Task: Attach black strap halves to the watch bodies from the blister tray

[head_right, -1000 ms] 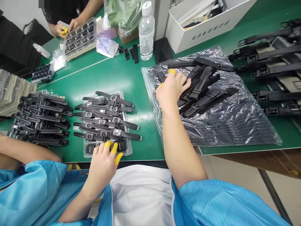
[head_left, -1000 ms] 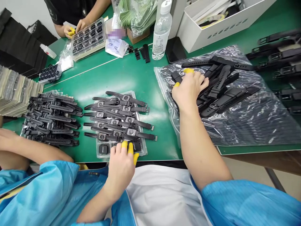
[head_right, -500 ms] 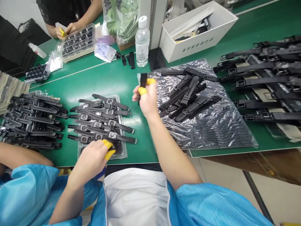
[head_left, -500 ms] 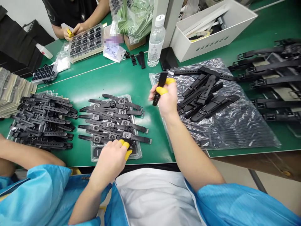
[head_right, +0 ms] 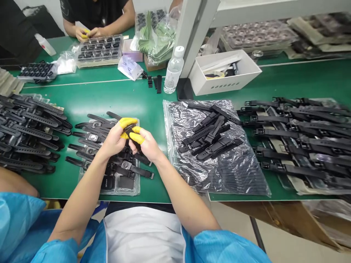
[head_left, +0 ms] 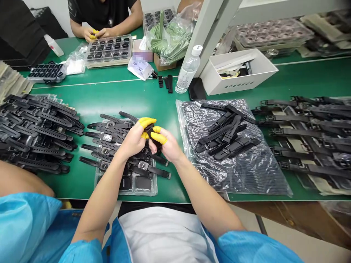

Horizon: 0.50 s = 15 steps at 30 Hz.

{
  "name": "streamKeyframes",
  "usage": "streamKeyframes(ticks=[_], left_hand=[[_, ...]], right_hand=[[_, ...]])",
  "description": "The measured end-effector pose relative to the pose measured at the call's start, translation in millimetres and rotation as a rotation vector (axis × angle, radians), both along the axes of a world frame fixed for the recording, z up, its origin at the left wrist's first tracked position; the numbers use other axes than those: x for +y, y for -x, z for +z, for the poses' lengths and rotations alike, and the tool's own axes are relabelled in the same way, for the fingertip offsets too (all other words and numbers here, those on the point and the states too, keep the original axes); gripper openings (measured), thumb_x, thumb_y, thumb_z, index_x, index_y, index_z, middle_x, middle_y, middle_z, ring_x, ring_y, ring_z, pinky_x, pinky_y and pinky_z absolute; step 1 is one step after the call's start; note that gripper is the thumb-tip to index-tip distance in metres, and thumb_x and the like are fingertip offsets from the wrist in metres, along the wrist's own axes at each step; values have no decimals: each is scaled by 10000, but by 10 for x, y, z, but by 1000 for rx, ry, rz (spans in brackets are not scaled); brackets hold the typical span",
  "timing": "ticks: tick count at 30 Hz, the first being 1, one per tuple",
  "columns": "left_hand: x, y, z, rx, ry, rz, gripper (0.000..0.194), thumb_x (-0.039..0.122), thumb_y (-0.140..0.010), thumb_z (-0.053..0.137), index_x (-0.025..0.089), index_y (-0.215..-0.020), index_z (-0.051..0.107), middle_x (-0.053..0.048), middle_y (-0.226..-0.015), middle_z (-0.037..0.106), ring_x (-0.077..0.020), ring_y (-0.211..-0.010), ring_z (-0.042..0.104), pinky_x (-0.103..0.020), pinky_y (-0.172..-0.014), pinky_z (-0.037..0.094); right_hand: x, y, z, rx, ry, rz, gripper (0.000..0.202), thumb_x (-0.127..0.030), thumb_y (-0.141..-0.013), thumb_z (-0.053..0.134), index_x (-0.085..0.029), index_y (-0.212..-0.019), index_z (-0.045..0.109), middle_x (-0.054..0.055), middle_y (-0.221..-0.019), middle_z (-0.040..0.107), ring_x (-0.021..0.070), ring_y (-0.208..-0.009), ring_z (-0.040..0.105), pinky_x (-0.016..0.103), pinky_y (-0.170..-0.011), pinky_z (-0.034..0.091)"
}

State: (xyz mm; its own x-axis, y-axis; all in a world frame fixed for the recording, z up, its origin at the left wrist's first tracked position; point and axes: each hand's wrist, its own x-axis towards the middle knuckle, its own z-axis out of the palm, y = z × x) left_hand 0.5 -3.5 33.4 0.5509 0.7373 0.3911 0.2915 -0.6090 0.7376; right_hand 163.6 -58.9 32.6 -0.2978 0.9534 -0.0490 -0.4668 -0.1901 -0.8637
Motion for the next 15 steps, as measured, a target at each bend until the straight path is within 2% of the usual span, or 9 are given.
streamKeyframes(ticks=[4,10,15], left_hand=[[-68,57,2,-12,-8,-41,622,32,-833,424,207,-1404,599,-117,-1427,638,-243,-1386,583,-470,-1199,483],[-85,54,-9,-16,-9,25,449,100,-975,420,204,-1368,611,-113,-1377,665,-226,-1317,622,-431,-1145,523],[-130,27,-20,0,-27,34,434,147,-1025,409,189,-1423,577,-135,-1370,623,-226,-1320,594,-405,-1150,504]], right_hand=[[6,-16,-28,-14,17,27,320,-501,-886,708,-232,-892,535,-90,-482,519,107,-397,397,254,-447,352],[21,-14,31,26,76,8,339,-496,-839,752,-225,-847,549,-93,-447,460,95,-384,348,243,-422,295],[17,-21,70,128,135,-4,336,-465,-833,753,-232,-814,512,-100,-448,421,85,-381,307,226,-400,273]])
